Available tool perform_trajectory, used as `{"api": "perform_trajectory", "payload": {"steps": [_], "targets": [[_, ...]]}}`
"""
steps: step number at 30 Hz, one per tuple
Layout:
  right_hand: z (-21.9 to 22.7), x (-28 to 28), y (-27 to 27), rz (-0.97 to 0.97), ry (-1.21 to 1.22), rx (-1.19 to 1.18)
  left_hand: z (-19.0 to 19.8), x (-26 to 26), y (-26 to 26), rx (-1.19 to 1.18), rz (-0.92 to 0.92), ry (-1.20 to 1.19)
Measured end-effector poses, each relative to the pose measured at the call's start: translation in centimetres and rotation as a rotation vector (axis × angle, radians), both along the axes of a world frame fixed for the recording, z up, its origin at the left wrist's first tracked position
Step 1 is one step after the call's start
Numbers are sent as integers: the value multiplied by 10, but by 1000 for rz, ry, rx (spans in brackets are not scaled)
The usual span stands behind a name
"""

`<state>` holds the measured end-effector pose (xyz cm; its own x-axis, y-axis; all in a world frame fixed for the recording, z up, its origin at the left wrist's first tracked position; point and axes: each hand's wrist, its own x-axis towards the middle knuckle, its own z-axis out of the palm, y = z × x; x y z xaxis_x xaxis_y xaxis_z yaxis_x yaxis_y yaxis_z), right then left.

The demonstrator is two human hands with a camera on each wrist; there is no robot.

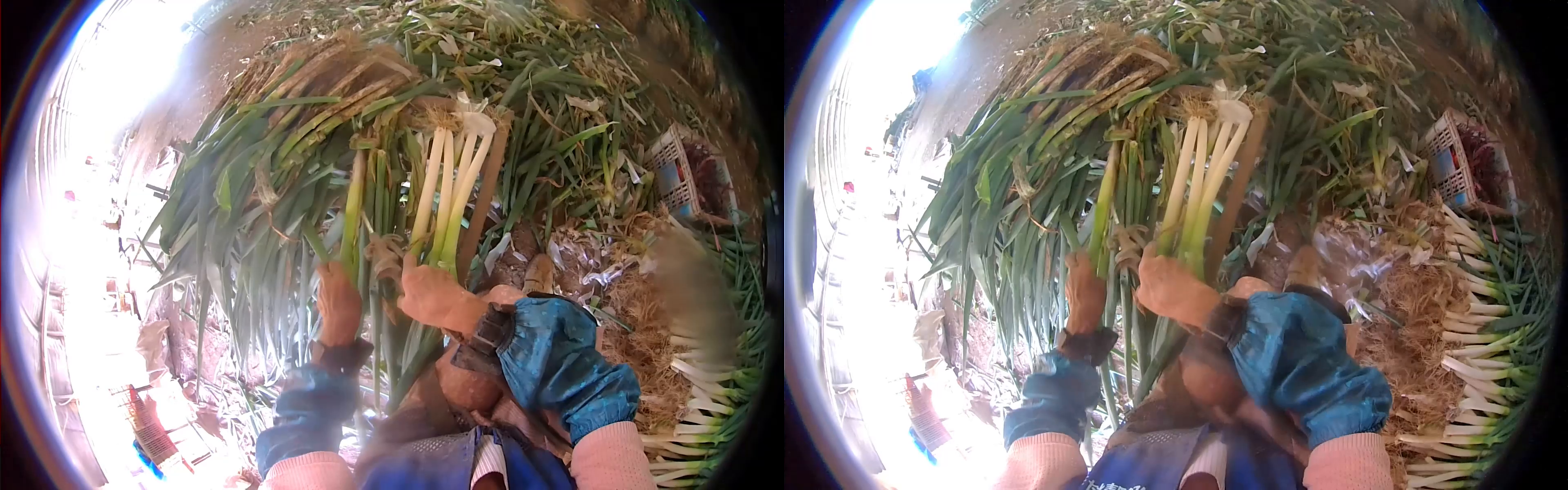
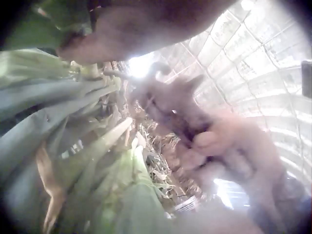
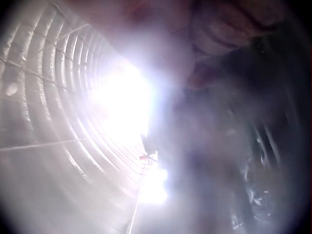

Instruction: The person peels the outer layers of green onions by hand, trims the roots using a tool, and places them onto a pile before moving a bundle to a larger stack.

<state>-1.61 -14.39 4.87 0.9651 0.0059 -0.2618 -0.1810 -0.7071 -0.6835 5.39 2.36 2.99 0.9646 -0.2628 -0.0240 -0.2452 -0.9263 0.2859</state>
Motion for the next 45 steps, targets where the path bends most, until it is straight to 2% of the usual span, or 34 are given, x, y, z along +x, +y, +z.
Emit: {"api": "perform_trajectory", "payload": {"steps": [4, 8, 10, 13, 16, 20, 23, 26, 27, 28, 29, 31, 33, 35, 37, 39, 40, 42, 43, 45], "targets": [[-20, 15, 3, -94, -14, -25, 12, -41, 19, -18, 20, 46], [-21, 19, 8, -78, 8, -26, 21, -76, 19, -94, 58, 103], [-23, 23, 11, -56, 4, -4, 11, -88, 36, -82, 10, 87], [-33, 30, 17, -37, -157, -142, 13, -104, 47, -49, 15, 110], [-39, 41, 16, -98, -82, 4, 17, -116, 49, -33, 74, 183], [-40, 46, 16, -55, -96, -19, 26, -128, 51, -1, 120, 155], [-44, 49, 13, -52, -65, 11, 42, -127, 60, -91, 302, 295], [-26, 34, 3, -59, -68, 0, 49, -127, 59, -286, 247, 160], [-23, 28, -1, -73, -69, 22, 57, -107, 48, -411, 160, 41], [-20, 24, -7, -86, -73, 40, 71, -89, 24, -465, 231, 126], [-20, 20, -15, -137, -47, 34, 56, -64, 24, -496, -5, -22], [-18, 15, -36, -239, -4, 24, 42, -15, -11, -390, -64, -90], [-5, 11, -63, -363, -10, -19, 2, 22, -50, -384, -236, -317], [-5, 8, -84, -440, -47, -121, -33, 23, -83, -288, -255, -340], [6, 3, -84, -403, -87, -122, -41, -12, -97, -212, -228, -26], [-3, 2, -79, -309, -61, -121, -49, -52, -90, -253, -296, -62], [-23, 7, -83, -345, -58, -108, -52, -60, -86, -272, -331, -81], [-54, 20, -94, -419, -48, -78, -69, -28, -57, -229, -580, -10], [-37, 22, -93, -503, -20, -102, -74, -11, -44, -215, -695, 26], [-18, 21, -85, -461, -57, -108, -25, 19, -57, -315, -460, -85]]}}
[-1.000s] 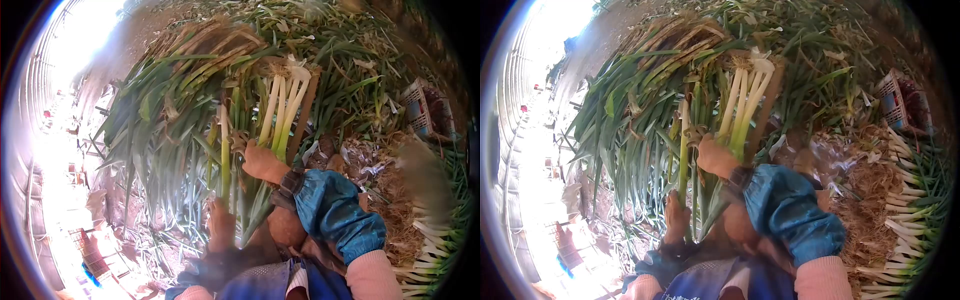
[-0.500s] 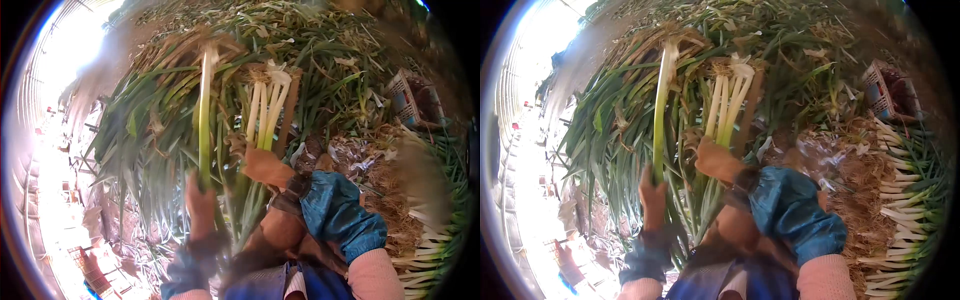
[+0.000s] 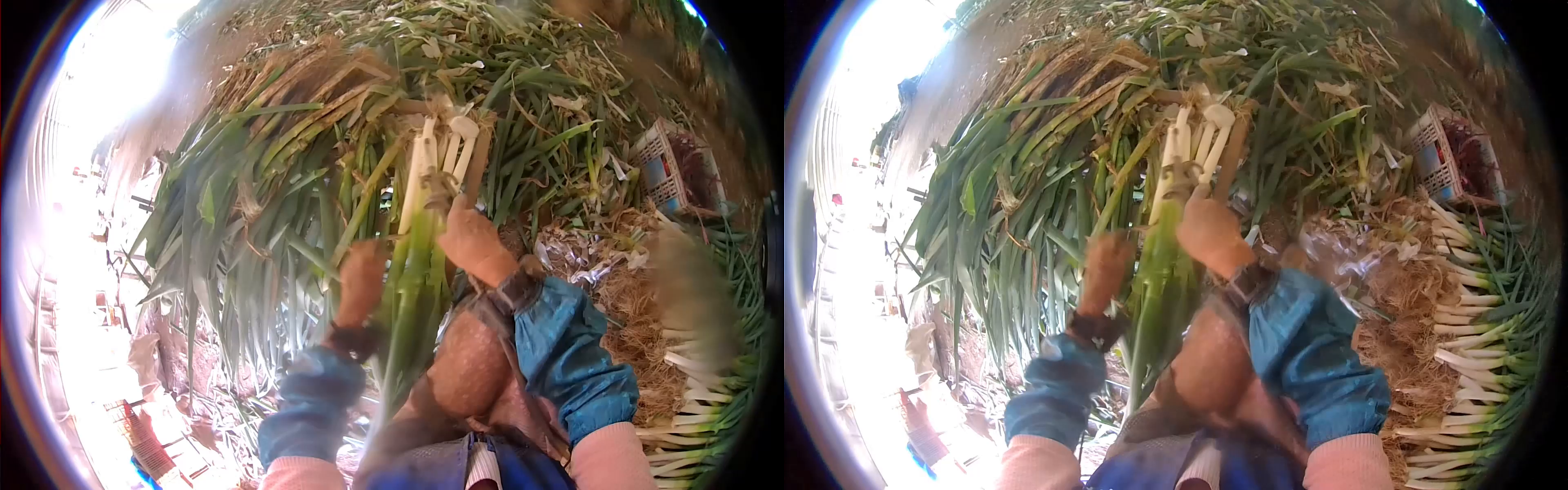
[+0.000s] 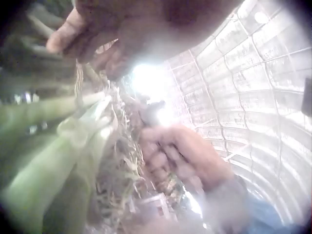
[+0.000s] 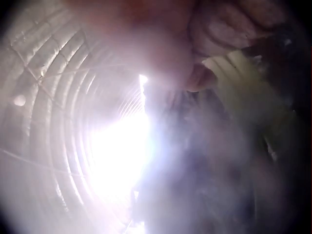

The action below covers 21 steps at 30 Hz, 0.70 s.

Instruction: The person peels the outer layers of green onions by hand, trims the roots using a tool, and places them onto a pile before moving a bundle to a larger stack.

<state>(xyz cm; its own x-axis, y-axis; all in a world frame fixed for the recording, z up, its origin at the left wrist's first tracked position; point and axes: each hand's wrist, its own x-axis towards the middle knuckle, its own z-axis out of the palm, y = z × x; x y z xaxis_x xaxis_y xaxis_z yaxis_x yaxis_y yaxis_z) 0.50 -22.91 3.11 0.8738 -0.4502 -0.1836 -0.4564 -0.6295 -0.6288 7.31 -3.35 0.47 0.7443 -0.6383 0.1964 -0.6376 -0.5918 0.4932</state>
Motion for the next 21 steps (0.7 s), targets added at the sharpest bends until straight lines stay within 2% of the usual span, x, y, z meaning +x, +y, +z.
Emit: {"api": "perform_trajectory", "payload": {"steps": [2, 5, 8, 11, 13, 14, 15, 18, 20, 21], "targets": [[7, 0, 7, 39, -16, 34, -11, 53, -11, -17, 174, -54], [10, -2, 17, 229, 5, 15, -27, 98, -34, 151, 212, -230], [-8, 3, 20, 268, 12, 56, -65, 119, -41, 419, 303, -259], [-11, 3, 17, 284, 44, 52, -45, 147, -50, 594, 103, -94], [-10, 0, 20, 358, 35, -14, -4, 190, -64, 734, -324, -99], [-9, -3, 22, 428, 12, -81, 6, 226, -72, 640, -391, -146], [-11, -3, 23, 462, -16, -117, 29, 248, -83, 604, -354, -147], [-23, 0, 21, 467, -135, -193, 103, 297, -131, 264, 47, -410], [-33, 2, 16, 391, -262, -302, 134, 289, -152, -86, 336, -636], [-22, 5, 12, 361, -200, -249, 142, 287, -155, -177, 317, -747]]}}
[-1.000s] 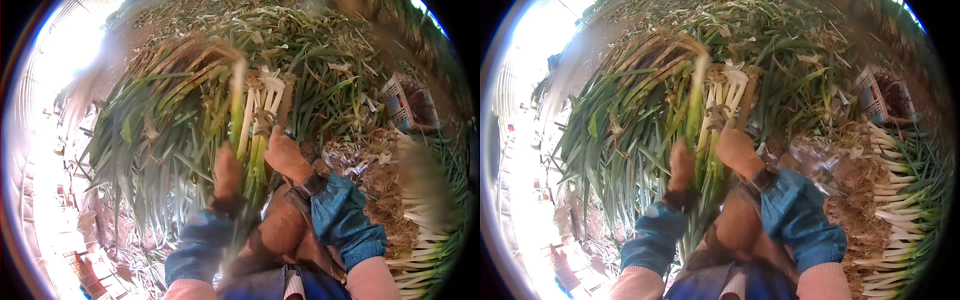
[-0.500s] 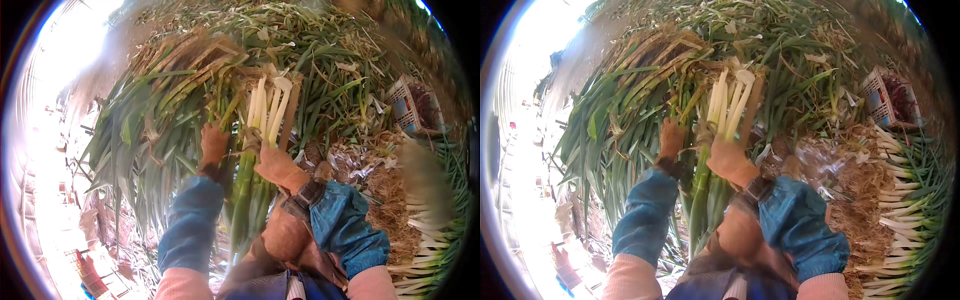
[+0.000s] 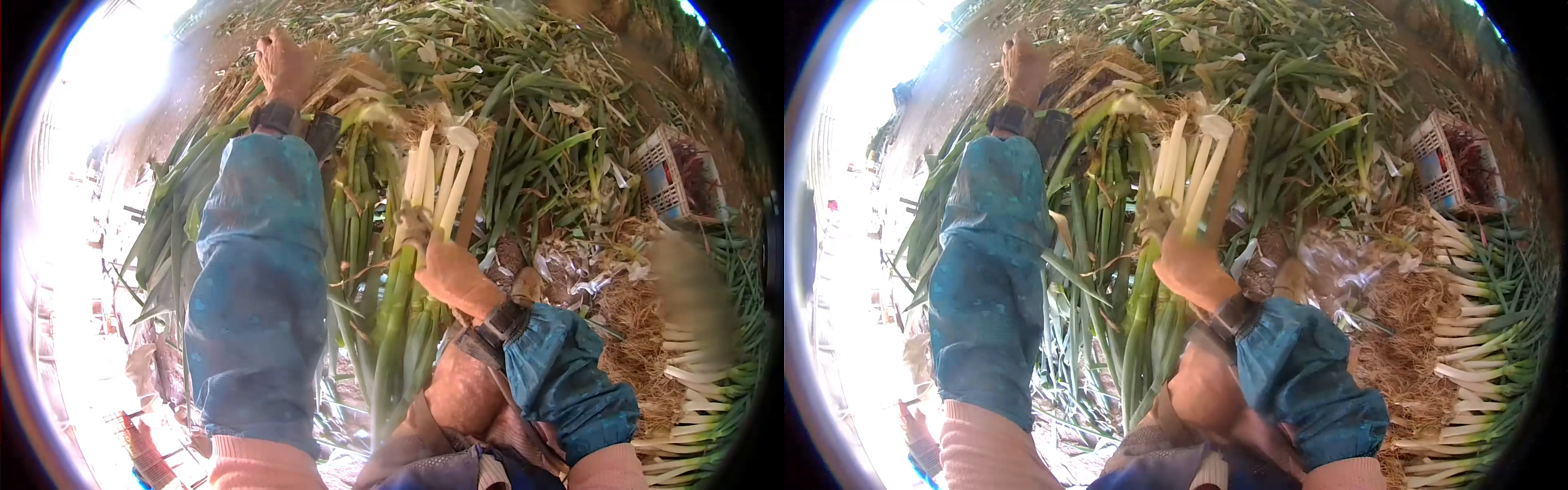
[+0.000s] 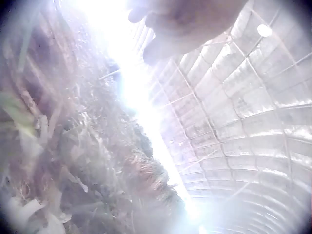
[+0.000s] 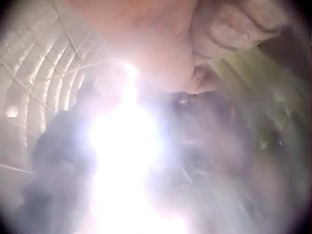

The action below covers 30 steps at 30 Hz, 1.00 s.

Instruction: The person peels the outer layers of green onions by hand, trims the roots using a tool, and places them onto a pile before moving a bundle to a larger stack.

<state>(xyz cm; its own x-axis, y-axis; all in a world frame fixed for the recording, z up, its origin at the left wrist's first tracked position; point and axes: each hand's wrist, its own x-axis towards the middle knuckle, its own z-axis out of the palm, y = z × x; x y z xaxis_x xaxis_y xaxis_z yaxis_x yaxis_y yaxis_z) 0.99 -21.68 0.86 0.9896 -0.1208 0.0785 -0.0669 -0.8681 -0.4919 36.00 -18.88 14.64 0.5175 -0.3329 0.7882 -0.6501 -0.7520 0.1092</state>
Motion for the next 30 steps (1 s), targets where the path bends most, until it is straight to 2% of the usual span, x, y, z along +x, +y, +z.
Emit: {"api": "perform_trajectory", "payload": {"steps": [1, 3, 4, 6, 7, 8, 10, 13, 16, 19, 20, 22, 25, 29, 30], "targets": [[11, 3, -3, -36, 66, 41, 7, -8, -4, -60, -35, -126], [25, 8, -9, -100, 175, 136, -11, -55, 13, 3, -291, 292], [25, 9, -10, -124, 218, 193, -59, -50, 29, 0, -441, 173], [24, 11, -8, -166, 224, 297, -144, -82, 76, 59, -342, 506], [24, 11, -6, -186, 229, 350, -178, -105, 108, 246, -242, 519], [24, 11, -3, -171, 239, 343, -200, -120, 130, 723, -46, 566], [27, 8, 5, -131, 265, 322, -214, -151, 149, 373, 267, 862], [24, 8, 18, -110, 266, 280, -212, -141, 166, 386, 139, 977], [33, 4, 26, -56, 301, 325, -220, -122, 176, 519, 93, 1030], [33, 0, 38, -16, 263, 303, -222, -133, 187, 529, -72, 939], [32, -1, 41, -4, 274, 300, -218, -136, 190, 442, -49, 1171], [31, -4, 46, 24, 303, 295, -160, -164, 184, 240, 9, 1632], [21, -3, 48, 3, 245, 272, -148, -193, 213, -73, -277, 1771], [18, 2, 41, -29, 285, 304, -135, -240, 239, -555, -448, 2113], [27, -1, 42, -14, 298, 282, -137, -241, 243, -398, -566, 1962]]}}
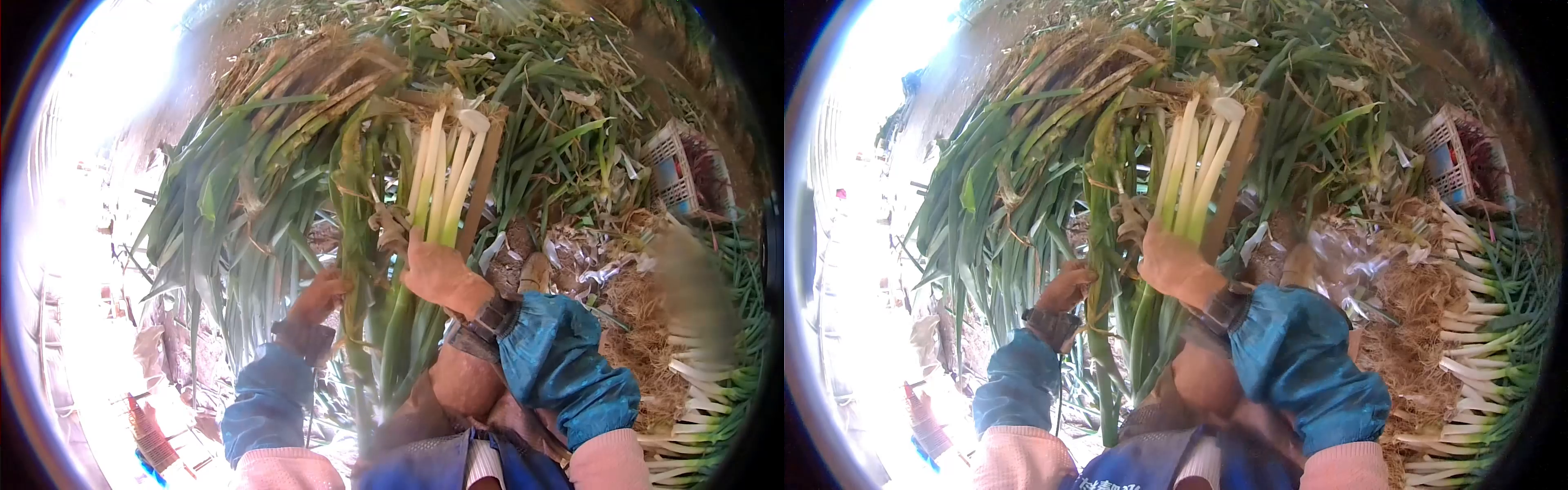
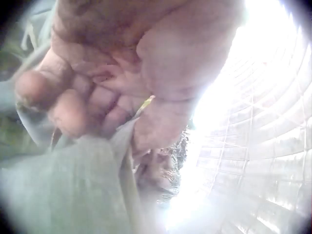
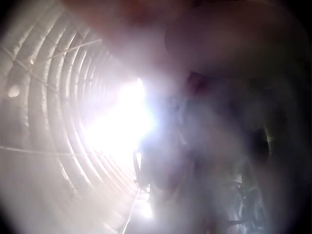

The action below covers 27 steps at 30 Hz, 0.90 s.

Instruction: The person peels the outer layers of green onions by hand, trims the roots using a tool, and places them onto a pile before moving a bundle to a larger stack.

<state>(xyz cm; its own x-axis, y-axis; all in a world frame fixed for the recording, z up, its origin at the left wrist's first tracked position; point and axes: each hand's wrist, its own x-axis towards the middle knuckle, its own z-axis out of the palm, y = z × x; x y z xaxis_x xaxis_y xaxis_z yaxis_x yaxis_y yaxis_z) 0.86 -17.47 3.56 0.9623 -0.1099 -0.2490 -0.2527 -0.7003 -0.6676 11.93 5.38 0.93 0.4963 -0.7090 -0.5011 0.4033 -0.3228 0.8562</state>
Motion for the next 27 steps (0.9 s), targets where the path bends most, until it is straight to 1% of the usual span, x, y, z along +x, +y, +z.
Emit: {"api": "perform_trajectory", "payload": {"steps": [1, 3, 4, 6, 7, 10, 12, 14, 15, 18, 19, 20, 22, 23, 24, 26, 27], "targets": [[7, -3, 1, 20, 7, -23, -7, 2, 5, -28, -107, -194], [14, -17, 8, 77, 4, -47, -42, 15, 26, -39, -195, -338], [15, -23, 11, 107, 4, -61, -78, 31, 49, -23, -176, -285], [8, -26, 11, 105, 20, -3, -77, 34, 46, 159, -108, -192], [4, -26, 10, 101, 25, 28, -40, 28, 19, 327, -57, -152], [1, -20, 3, 37, -7, 34, -54, 57, -16, 643, -128, -683], [1, -18, 0, 26, -12, 42, -73, 75, -29, 628, -252, -1447], [3, -19, -1, 21, -12, 46, -79, 97, -45, 344, 33, -1008], [6, -19, -2, 19, -11, 46, -74, 99, -52, 204, 164, -782], [16, -19, -3, 27, -20, 56, -49, 97, -54, -58, 436, -97], [19, -19, -2, 32, -23, 63, -74, 109, -42, -92, 335, -303], [20, -20, 0, 40, -32, 60, -125, 130, -18, -126, 231, -506], [20, -22, 7, 59, -45, 55, -135, 125, -9, -195, 210, -404], [20, -23, 12, 72, -37, 48, -100, 100, -24, -230, 295, -102], [19, -23, 17, 85, -28, 41, -73, 82, -37, -263, 374, 204], [10, -23, 21, 83, -16, 50, -52, 72, -47, -135, 386, 103], [7, -19, 21, 66, -16, 67, -49, 72, -48, -70, 389, 49]]}}
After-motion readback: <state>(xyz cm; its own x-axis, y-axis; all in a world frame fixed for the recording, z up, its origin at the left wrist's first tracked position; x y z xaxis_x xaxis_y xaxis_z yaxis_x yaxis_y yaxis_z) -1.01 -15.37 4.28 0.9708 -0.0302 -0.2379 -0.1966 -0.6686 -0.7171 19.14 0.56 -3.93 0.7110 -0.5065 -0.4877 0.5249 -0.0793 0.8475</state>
